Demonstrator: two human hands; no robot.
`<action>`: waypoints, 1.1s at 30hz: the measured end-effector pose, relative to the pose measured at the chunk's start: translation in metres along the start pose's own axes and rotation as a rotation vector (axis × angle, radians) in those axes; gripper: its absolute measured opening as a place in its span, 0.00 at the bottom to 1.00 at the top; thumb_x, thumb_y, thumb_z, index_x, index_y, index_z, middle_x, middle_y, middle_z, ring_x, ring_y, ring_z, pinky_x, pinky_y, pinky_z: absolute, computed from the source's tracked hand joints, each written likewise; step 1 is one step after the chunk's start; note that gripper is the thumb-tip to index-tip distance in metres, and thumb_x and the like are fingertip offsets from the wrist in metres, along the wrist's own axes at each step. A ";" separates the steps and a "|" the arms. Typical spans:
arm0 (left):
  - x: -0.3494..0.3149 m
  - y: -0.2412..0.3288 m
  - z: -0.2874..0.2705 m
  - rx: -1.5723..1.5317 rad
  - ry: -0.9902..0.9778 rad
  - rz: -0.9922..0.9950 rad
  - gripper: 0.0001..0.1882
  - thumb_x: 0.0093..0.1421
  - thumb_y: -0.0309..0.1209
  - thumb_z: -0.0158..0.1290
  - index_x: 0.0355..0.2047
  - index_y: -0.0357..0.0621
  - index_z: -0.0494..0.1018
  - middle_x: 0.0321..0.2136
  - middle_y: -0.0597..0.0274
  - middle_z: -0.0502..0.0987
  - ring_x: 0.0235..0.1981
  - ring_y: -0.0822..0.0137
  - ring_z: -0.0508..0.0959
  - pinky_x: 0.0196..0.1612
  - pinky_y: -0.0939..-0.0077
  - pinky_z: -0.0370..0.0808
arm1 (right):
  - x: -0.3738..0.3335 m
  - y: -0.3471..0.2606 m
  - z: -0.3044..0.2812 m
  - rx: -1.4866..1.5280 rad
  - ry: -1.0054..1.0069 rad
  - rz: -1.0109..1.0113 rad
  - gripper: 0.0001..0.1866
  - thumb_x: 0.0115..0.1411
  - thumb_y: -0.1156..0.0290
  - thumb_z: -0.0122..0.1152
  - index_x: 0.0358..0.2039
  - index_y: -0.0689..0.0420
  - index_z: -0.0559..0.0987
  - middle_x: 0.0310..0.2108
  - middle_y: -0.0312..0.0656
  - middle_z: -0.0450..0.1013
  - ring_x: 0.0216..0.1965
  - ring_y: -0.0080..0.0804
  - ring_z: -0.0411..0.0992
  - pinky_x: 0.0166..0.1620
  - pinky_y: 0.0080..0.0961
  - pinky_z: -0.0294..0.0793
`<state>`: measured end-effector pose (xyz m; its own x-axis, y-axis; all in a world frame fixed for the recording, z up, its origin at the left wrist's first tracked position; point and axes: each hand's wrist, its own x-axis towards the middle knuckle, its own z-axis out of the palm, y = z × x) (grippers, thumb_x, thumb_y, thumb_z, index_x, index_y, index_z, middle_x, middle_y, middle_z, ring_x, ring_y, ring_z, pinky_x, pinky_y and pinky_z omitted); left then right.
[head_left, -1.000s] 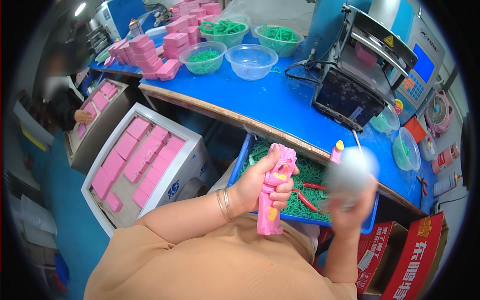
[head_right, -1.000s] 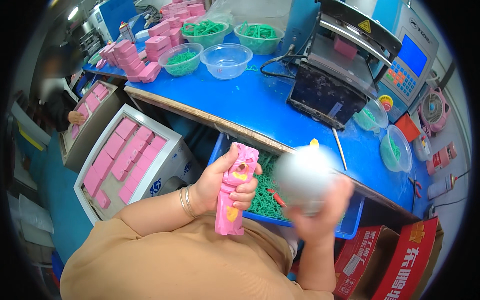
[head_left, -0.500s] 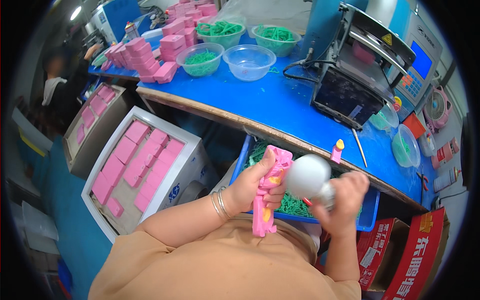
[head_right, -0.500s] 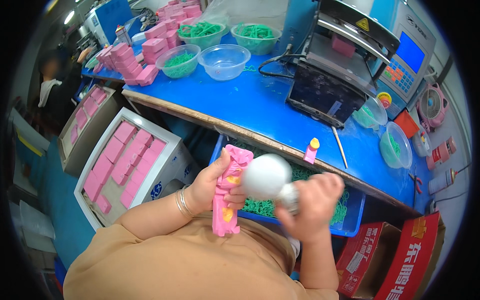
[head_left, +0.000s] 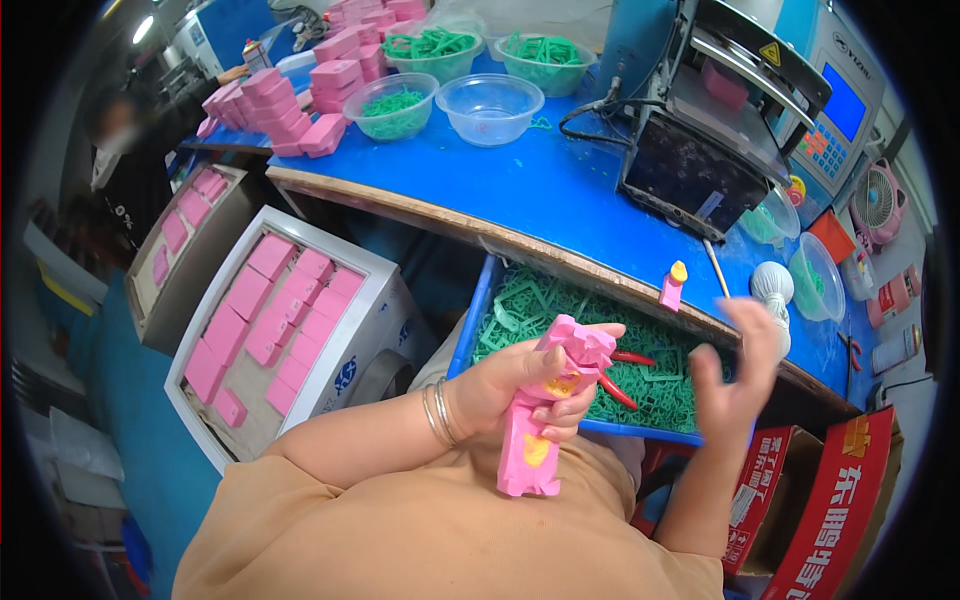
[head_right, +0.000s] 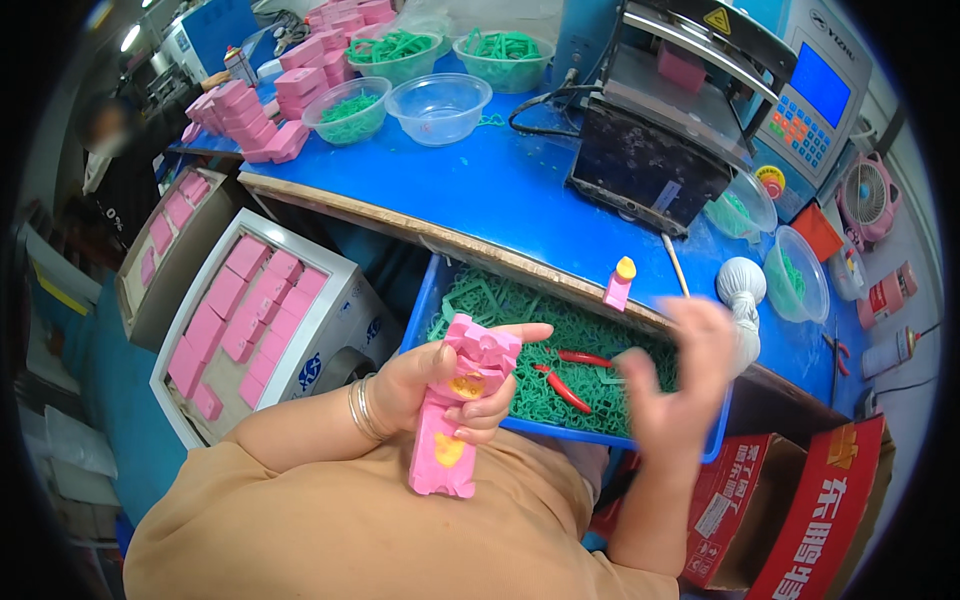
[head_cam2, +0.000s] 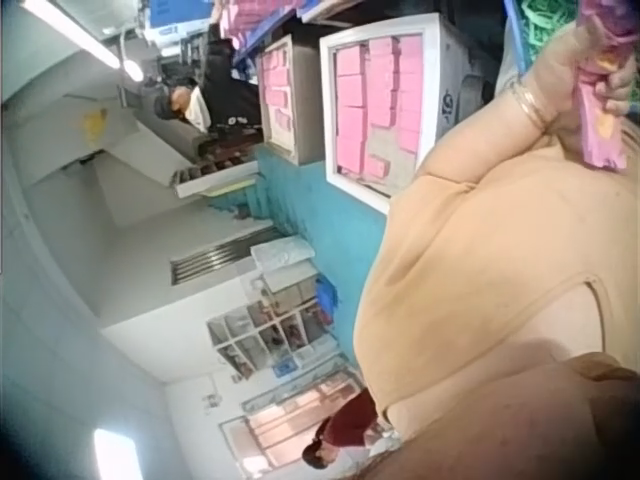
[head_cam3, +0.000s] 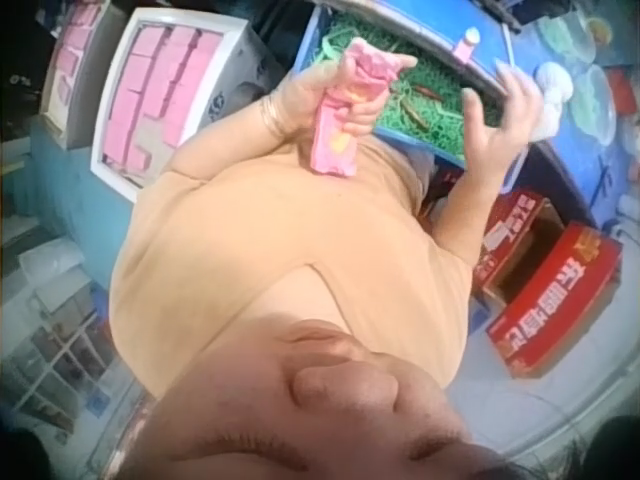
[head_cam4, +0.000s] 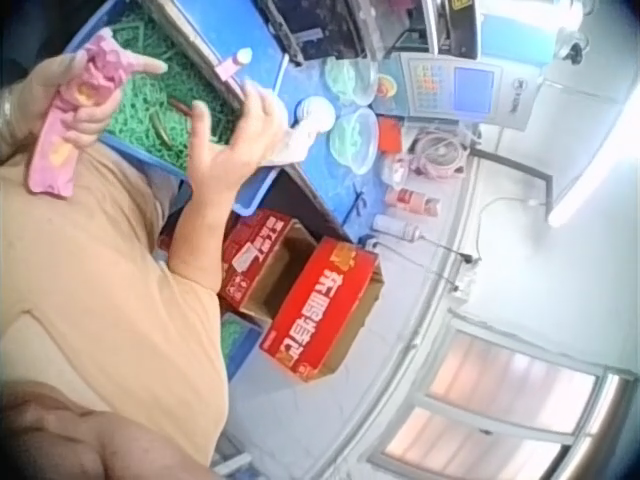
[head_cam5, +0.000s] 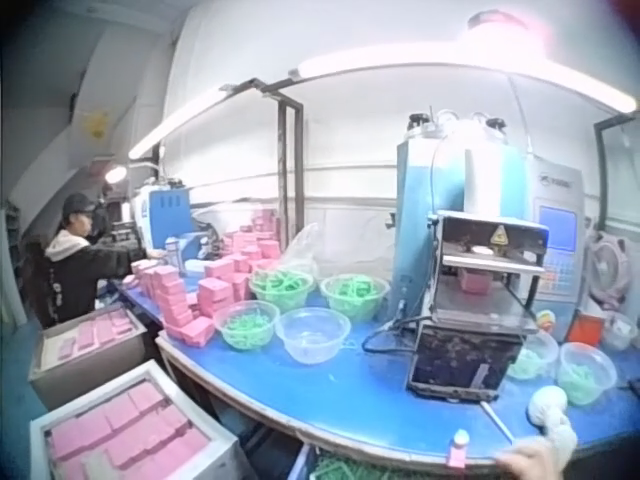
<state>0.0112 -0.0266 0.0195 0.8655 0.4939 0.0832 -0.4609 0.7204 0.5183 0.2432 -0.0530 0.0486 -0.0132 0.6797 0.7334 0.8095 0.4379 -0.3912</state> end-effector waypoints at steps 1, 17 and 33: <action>0.001 -0.001 0.002 0.029 0.066 -0.001 0.44 0.50 0.53 0.55 0.59 0.41 0.50 0.17 0.64 0.63 0.15 0.76 0.61 0.21 0.80 0.63 | 0.002 -0.016 0.007 0.226 -0.165 -0.037 0.27 0.44 0.58 0.65 0.41 0.61 0.74 0.41 0.45 0.68 0.45 0.40 0.64 0.50 0.36 0.61; -0.012 0.008 0.009 1.155 0.290 0.373 0.20 0.54 0.22 0.54 0.47 0.39 0.65 0.42 0.59 0.68 0.44 0.70 0.71 0.45 0.74 0.73 | -0.011 -0.048 0.037 0.600 -0.266 0.080 0.12 0.44 0.77 0.63 0.32 0.60 0.72 0.26 0.40 0.68 0.28 0.34 0.66 0.32 0.26 0.64; -0.014 0.008 -0.005 1.607 0.454 0.560 0.18 0.43 0.19 0.59 0.36 0.42 0.71 0.35 0.59 0.70 0.36 0.66 0.72 0.38 0.77 0.71 | 0.003 -0.004 0.044 -0.222 -0.035 0.472 0.16 0.52 0.61 0.61 0.34 0.60 0.73 0.18 0.37 0.66 0.19 0.31 0.67 0.25 0.27 0.66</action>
<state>-0.0056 -0.0253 0.0179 0.4384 0.7769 0.4519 0.2175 -0.5796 0.7853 0.2142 -0.0268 0.0279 0.3666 0.7937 0.4854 0.8370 -0.0536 -0.5445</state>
